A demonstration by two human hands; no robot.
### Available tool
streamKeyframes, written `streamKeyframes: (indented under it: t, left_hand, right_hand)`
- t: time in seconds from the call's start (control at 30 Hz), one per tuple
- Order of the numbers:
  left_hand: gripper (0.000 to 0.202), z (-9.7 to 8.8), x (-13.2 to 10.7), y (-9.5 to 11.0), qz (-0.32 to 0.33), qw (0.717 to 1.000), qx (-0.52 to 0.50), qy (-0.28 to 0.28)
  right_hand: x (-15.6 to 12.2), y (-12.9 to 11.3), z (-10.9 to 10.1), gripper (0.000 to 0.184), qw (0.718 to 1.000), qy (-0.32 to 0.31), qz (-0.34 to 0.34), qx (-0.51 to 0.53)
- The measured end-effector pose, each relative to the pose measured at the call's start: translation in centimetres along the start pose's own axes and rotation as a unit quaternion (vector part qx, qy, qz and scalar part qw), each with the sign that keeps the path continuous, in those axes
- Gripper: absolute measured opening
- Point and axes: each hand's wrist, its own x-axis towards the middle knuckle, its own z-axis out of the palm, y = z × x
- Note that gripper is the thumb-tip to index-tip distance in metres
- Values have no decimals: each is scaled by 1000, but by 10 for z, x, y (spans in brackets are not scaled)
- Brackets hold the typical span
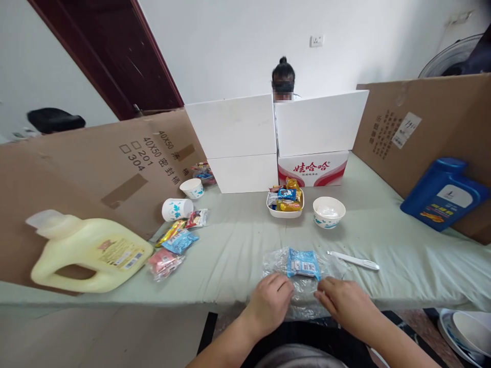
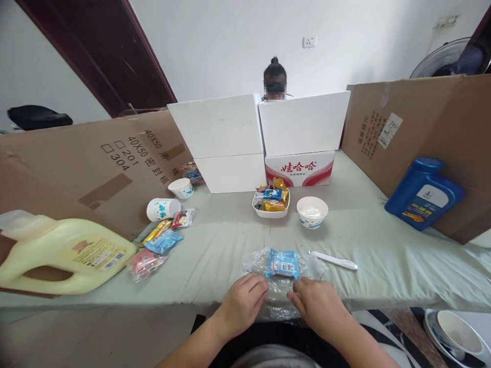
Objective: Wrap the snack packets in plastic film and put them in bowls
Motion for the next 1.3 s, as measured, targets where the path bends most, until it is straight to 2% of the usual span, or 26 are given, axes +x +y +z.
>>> streamKeyframes:
  t: [0.07, 0.17, 0.23, 0.3, 0.4, 0.47, 0.53, 0.6, 0.73, 0.83, 0.9, 0.97, 1.03, 1.1, 1.17, 1.3]
  left_hand:
    - [27, 10, 16, -4, 11, 1000, 3, 17]
    - [31, 27, 35, -15, 9, 999, 41, 3]
    - [47, 34, 43, -24, -13, 998, 47, -26]
    - [63, 36, 49, -33, -37, 998, 16, -55]
    - [62, 29, 57, -47, -86, 991, -83, -63]
    - [54, 20, 64, -60, -172, 969, -167, -62]
    - [40, 12, 71, -78, -265, 935, -223, -72]
    - [25, 4, 77, -99, -317, 914, -239, -80]
    - [18, -11, 82, -131, -349, 917, -191, -38]
    - [19, -18, 81, -127, -343, 929, -133, 27]
    - [22, -16, 81, -113, -290, 950, -111, 27]
    - [34, -8, 82, -97, -196, 977, -77, -37]
    - [50, 0, 82, -88, -132, 984, -12, -120]
    - [56, 3, 83, -88, -136, 976, 45, -164]
    - [52, -3, 85, -97, -163, 969, 70, -171]
    - [41, -42, 97, -127, -212, 960, 124, -131]
  right_hand:
    - [12, 9, 11, 28, 997, 64, 36, -36]
    - [24, 22, 32, 21, 982, 177, 27, -53]
    - [25, 29, 46, 20, 967, 248, -2, -49]
    - [23, 34, 57, 32, 957, 287, -18, -45]
    - [20, 38, 65, 45, 958, 282, -17, -43]
    - [19, 39, 67, 49, 962, 269, -13, -52]
    - [19, 40, 67, 50, 964, 258, -11, -64]
    - [20, 40, 68, 47, 965, 251, -13, -76]
    - [21, 42, 70, 39, 965, 245, -13, -88]
    - [21, 42, 71, 37, 966, 242, -12, -91]
    - [21, 42, 72, 35, 966, 242, -12, -92]
    - [21, 42, 71, 33, 966, 240, -13, -94]
    - [21, 42, 71, 32, 967, 236, -14, -93]
    - [22, 42, 70, 32, 968, 234, -14, -90]
    - [22, 42, 69, 32, 969, 233, -14, -86]
    - [22, 42, 69, 32, 970, 230, -10, -82]
